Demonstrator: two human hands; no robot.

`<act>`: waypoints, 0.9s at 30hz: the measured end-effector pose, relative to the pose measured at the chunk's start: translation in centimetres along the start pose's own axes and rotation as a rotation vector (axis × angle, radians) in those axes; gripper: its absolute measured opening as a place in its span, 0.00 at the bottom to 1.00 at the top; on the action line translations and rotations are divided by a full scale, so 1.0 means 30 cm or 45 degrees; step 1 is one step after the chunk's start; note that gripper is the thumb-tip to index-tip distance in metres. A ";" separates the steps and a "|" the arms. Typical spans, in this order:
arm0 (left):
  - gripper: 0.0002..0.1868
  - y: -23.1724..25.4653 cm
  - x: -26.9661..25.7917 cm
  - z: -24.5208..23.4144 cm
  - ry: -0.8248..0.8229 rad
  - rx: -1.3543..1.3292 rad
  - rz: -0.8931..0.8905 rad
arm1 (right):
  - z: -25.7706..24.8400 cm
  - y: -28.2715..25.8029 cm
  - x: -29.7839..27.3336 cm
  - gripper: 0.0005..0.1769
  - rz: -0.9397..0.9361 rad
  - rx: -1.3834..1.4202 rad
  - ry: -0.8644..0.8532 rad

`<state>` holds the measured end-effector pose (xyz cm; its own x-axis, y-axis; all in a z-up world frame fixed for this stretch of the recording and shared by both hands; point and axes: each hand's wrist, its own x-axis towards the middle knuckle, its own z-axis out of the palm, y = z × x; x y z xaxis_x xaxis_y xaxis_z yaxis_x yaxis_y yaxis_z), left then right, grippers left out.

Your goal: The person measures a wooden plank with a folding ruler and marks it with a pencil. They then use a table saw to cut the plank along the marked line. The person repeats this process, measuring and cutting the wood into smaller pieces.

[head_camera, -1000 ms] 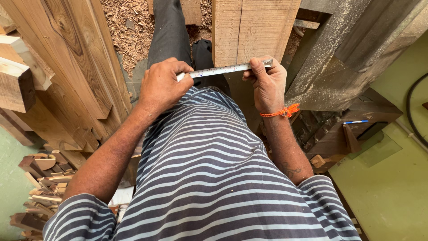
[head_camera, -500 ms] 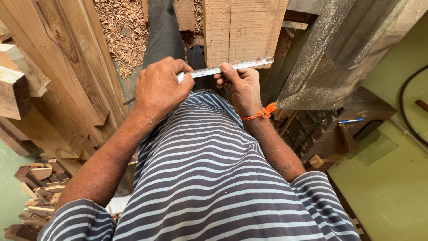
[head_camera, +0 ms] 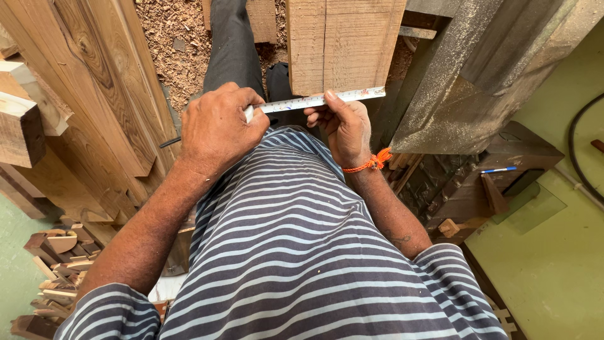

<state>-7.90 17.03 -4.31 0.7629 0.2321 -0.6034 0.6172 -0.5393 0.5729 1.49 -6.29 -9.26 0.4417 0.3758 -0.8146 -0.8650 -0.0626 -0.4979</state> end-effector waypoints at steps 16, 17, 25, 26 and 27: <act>0.10 -0.014 0.012 0.020 -0.070 -0.004 -0.028 | -0.013 0.008 0.002 0.20 -0.010 0.017 0.001; 0.11 -0.016 0.013 0.020 -0.069 -0.009 -0.027 | -0.014 0.010 0.003 0.19 -0.013 0.020 0.002; 0.10 -0.056 0.019 -0.027 -0.092 0.048 -0.054 | -0.048 0.009 0.006 0.19 -0.107 0.024 0.026; 0.10 -0.070 0.023 -0.035 -0.086 0.046 -0.060 | -0.059 0.001 0.010 0.19 -0.133 0.014 0.049; 0.10 -0.085 0.025 -0.040 -0.083 0.043 -0.066 | -0.073 -0.007 0.010 0.19 -0.157 0.004 0.046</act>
<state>-8.67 19.56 -5.56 0.7154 0.2076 -0.6672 0.6477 -0.5552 0.5218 2.31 -8.18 -10.04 0.5534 0.3466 -0.7574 -0.8040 -0.0153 -0.5945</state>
